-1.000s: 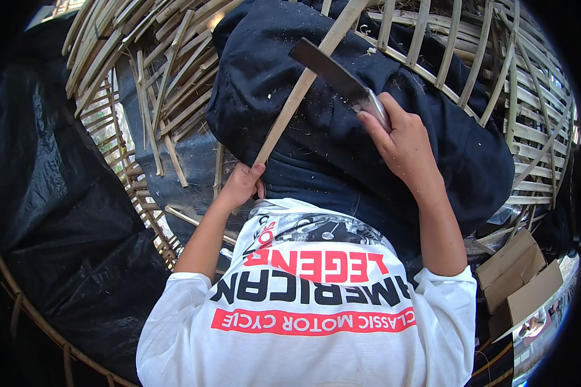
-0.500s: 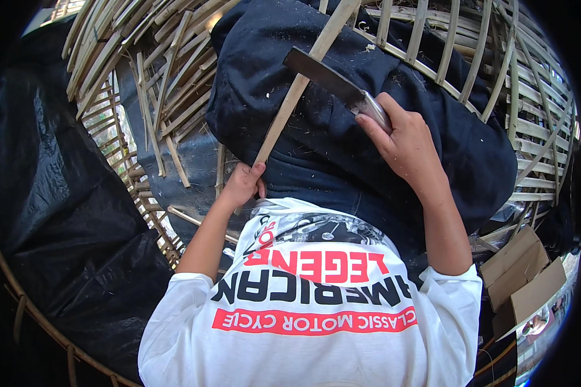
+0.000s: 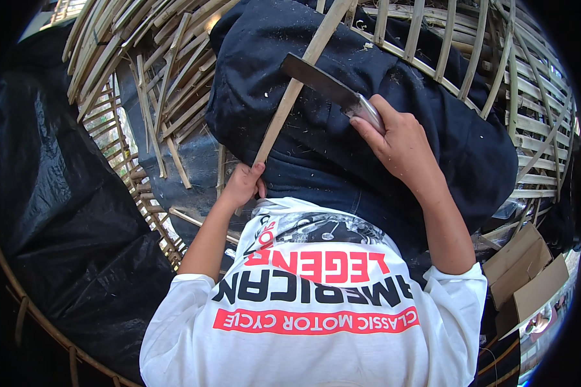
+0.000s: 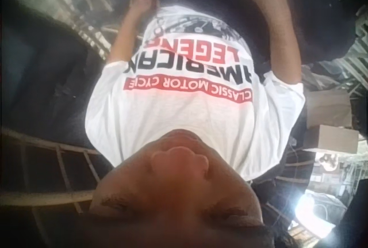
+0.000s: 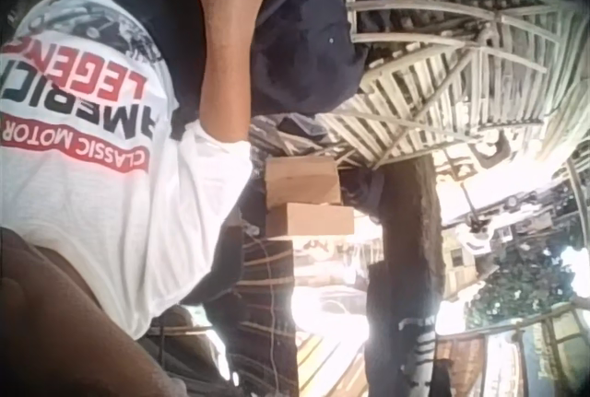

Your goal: The person shaves bamboo strips using a machete and weaves a strip into a curved wooden frame.

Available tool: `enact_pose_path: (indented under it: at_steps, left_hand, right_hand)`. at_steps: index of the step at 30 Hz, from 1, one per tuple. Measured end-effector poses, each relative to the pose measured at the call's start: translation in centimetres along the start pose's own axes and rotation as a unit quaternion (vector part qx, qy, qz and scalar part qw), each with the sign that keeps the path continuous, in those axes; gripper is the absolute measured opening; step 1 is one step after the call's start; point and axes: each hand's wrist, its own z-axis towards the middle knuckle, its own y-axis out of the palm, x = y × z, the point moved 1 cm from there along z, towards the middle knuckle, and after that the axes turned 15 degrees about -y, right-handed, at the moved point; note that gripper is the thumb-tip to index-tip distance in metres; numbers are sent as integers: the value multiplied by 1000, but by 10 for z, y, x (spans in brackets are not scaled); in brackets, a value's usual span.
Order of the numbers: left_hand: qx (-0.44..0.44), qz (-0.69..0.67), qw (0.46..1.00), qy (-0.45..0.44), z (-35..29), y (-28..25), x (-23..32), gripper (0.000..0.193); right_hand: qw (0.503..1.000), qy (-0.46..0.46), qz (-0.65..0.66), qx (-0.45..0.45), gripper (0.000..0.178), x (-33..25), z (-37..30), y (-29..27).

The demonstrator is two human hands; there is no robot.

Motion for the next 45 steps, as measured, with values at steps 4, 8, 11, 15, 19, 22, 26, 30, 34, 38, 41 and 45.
enact_pose_path:
  at_steps: [4,8,11,15,19,22,26,30,34,38,41,45]
  left_hand:
    - [-3,-21,1000,-8,1,-1,4,76]
    - [-5,-17,1000,-6,2,-2,2,76]
    - [-3,-21,1000,5,1,2,0,76]
    - [1,-14,1000,8,0,-1,0,76]
    - [-5,-10,1000,14,0,-2,3,76]
    - [-8,-12,1000,7,3,-2,1,76]
    - [-10,-10,1000,-7,2,0,4,76]
    - [-1,-4,1000,4,0,-1,3,76]
    - [-4,5,1000,4,1,-2,2,77]
    - [12,4,1000,-4,1,-1,-1,78]
    - [9,2,1000,6,5,-3,-2,78]
    - [4,-9,1000,-13,2,-1,1,79]
  right_hand:
    - [999,13,23,21,37,3,2,7]
    - [999,-15,5,30,38,0,5,3]
    - [999,-9,16,39,38,4,4,8]
    - [999,-27,-20,0,37,-1,2,2]
    - [995,16,69,69,36,8,4,12]
    - [998,-27,-44,25,36,3,4,7]
    - [998,-33,12,52,36,13,11,7]
    - [999,-37,-24,21,36,6,5,5]
    - [998,-24,26,42,38,12,9,7]
    - [1000,-22,-8,1,38,7,5,6]
    - [999,-41,16,23,40,11,15,-2]
    - [1000,-6,2,25,38,11,7,4]
